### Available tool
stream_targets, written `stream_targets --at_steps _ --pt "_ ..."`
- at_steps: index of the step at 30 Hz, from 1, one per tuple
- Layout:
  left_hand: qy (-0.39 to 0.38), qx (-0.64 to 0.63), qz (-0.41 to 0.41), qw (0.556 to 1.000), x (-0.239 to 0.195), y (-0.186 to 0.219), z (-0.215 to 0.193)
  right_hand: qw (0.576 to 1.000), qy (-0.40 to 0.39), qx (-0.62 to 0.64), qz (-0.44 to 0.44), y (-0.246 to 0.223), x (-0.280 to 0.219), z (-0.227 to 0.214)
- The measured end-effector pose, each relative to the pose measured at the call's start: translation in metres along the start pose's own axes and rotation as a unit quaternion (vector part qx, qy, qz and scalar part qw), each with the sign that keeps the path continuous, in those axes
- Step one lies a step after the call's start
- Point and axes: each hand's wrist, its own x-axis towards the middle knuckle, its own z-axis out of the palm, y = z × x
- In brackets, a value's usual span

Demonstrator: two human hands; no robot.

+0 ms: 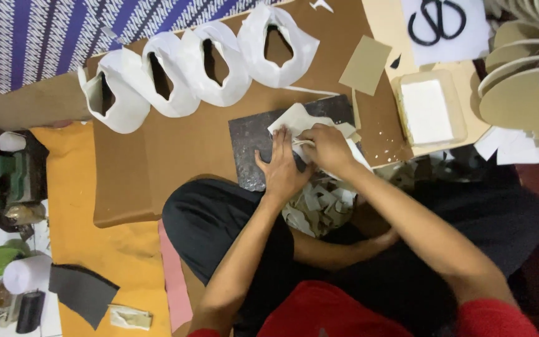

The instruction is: The person sits on the floor and applies a white substance to the edges of white mask-like objects using a small rectangular tool. They repeatedly dip the tool into a container and spread the substance along the seams of the objects, which are lined up on a cardboard surface.

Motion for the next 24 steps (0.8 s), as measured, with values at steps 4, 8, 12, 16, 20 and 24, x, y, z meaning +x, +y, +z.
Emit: stream_targets --at_steps 4,8,12,16,20,24 --pt "-0.023 -0.001 -0.006 1.0 0.0 -0.002 -0.002 0.998 -0.018 0.051 0.012 -0.007 0.011 -0.021" --pt "-0.012 -0.068 -0.027 0.997 0.008 -0.013 -0.001 0.999 0.011 0.031 -0.007 -0.002 0.023 0.0" --pt "0.044 0.026 -0.025 0.998 0.008 -0.003 0.013 0.998 0.016 -0.002 -0.067 0.013 0.027 0.011" --pt "0.05 -0.003 -0.029 0.998 0.001 0.001 0.006 0.995 0.012 -0.035 -0.095 0.022 0.036 0.015" --pt "0.049 0.004 -0.021 0.999 0.004 -0.001 0.002 0.977 0.165 -0.099 -0.09 0.017 0.053 -0.014" --pt "0.082 0.043 -0.014 0.996 0.003 -0.009 0.013 0.974 0.151 -0.127 -0.113 0.015 0.06 0.022"
